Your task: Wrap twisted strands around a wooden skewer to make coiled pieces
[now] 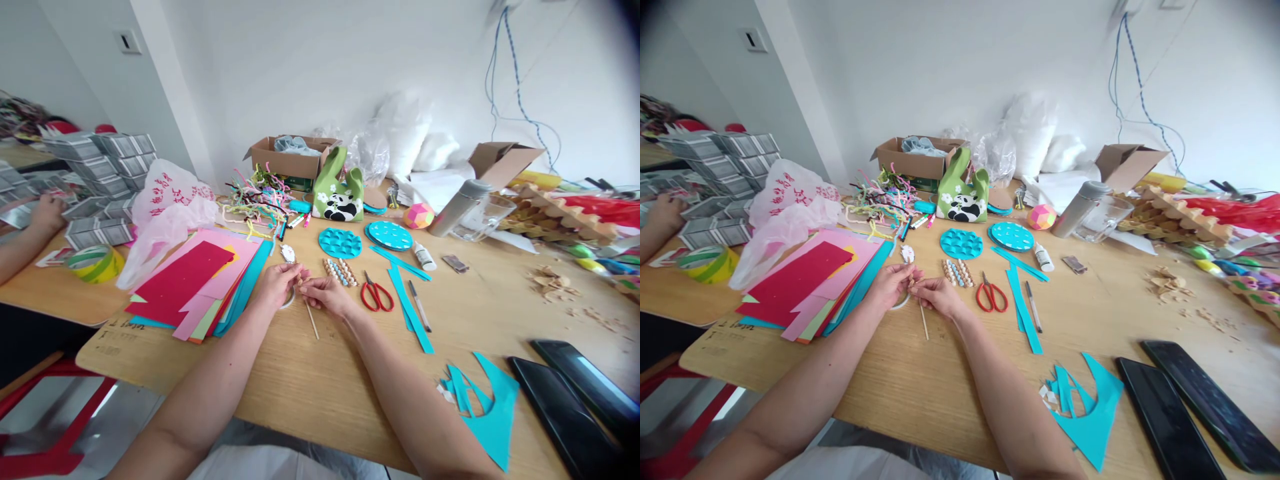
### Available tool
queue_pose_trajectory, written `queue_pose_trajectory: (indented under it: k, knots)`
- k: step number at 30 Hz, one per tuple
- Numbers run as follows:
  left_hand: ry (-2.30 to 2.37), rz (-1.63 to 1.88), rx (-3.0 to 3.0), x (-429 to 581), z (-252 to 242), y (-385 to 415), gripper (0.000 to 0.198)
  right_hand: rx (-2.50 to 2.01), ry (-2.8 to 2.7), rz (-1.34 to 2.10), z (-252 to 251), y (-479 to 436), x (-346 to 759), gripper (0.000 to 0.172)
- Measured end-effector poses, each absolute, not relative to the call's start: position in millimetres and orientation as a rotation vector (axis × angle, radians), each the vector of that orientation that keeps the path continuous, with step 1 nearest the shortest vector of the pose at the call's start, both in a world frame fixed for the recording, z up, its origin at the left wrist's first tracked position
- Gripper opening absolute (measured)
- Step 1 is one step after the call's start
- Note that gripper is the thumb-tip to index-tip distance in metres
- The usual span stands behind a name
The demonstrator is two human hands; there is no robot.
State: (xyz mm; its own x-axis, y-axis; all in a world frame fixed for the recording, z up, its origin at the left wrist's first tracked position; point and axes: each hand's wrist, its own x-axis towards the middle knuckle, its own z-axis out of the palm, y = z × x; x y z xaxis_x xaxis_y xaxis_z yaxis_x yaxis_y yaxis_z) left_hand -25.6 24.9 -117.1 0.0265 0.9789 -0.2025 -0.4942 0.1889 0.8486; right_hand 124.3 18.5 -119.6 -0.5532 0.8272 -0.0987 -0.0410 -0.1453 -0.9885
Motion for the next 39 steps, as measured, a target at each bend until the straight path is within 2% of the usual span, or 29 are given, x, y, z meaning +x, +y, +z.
queue_pose_trajectory:
  k: [24, 33, 39]
  knots:
    - [0.967, 1.320, 0.670, -25.8, -113.1, 23.6, 0.030, -0.944, -1.475, 1.856, -121.9, 18.5, 127.4, 0.035]
    - [0.977, 1.336, 0.712, -27.8, -113.2, 24.9, 0.032, -0.943, -1.341, 1.874, -125.6, 17.7, 122.5, 0.042]
    - [0.999, 1.384, 0.737, -24.1, -115.0, 24.5, 0.029, -0.940, -1.390, 1.817, -122.4, 15.9, 119.7, 0.038]
